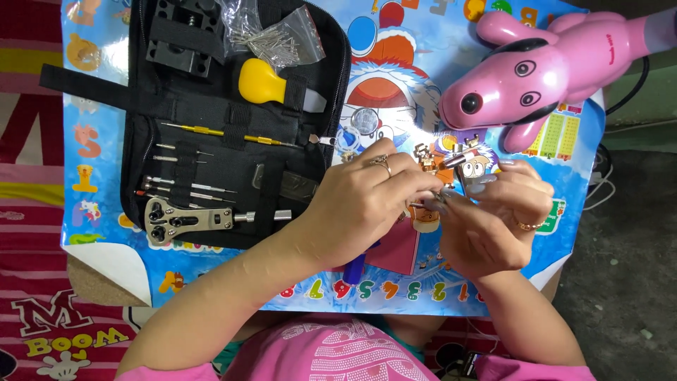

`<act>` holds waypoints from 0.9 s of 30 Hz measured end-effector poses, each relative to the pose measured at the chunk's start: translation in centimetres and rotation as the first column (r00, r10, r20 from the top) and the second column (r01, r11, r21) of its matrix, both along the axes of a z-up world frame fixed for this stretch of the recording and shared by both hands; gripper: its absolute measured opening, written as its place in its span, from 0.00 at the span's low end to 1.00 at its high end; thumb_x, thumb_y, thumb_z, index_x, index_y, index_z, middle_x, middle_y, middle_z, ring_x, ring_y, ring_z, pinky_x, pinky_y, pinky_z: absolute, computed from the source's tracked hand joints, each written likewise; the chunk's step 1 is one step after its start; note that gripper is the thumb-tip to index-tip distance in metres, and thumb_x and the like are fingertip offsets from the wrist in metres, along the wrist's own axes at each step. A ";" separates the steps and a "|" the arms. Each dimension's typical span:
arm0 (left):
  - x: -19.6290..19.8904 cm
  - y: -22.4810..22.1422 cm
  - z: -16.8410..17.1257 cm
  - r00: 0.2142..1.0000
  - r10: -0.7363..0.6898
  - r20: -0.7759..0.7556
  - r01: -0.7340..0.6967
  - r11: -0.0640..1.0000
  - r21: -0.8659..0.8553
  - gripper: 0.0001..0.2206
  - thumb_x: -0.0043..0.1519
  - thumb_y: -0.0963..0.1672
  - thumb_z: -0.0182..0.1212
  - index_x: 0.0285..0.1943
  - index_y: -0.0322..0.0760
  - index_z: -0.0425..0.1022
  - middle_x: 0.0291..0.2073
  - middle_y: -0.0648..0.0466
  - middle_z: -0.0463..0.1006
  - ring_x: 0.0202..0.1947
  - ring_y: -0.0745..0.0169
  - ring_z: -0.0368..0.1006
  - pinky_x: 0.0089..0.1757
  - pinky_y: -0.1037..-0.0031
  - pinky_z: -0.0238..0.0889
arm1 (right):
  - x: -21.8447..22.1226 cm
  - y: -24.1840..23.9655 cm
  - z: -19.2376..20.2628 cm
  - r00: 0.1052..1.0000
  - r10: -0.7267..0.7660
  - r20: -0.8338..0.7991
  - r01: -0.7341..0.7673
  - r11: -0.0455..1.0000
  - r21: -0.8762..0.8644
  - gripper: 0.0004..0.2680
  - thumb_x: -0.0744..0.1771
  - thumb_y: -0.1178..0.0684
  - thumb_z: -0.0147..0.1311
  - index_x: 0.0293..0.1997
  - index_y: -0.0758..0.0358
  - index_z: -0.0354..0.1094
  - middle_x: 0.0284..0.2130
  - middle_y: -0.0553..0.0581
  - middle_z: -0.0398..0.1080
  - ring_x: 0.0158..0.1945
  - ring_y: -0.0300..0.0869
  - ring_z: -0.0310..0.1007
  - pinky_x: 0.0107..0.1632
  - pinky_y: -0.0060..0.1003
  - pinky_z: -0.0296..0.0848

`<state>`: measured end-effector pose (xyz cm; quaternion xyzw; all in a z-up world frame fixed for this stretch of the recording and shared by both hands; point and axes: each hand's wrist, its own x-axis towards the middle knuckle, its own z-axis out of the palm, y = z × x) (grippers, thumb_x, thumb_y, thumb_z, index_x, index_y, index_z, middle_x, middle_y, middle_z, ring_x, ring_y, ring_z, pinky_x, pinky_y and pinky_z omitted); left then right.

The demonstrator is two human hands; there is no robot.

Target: The person sits at a small table and adjusts a metal watch band, using a blue link-removal tool and red-handled pliers to push out and remove band links one at a time. They reposition the band in the tool repeatedly and handle small removed pins and links on the table.

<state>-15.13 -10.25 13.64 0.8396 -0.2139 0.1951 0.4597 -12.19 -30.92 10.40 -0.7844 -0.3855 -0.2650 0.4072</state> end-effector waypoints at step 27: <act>0.3 0.6 1.3 0.955 -0.226 -0.189 0.140 0.912 -0.385 0.10 0.53 0.39 0.75 0.39 0.36 0.78 0.33 0.55 0.80 0.32 0.62 0.69 0.41 0.71 0.65 | -1.2 -1.2 0.1 0.996 -0.067 0.055 0.073 0.991 -0.109 0.08 0.65 0.52 0.68 0.42 0.55 0.70 0.43 0.54 0.64 0.49 0.44 0.61 0.62 0.54 0.67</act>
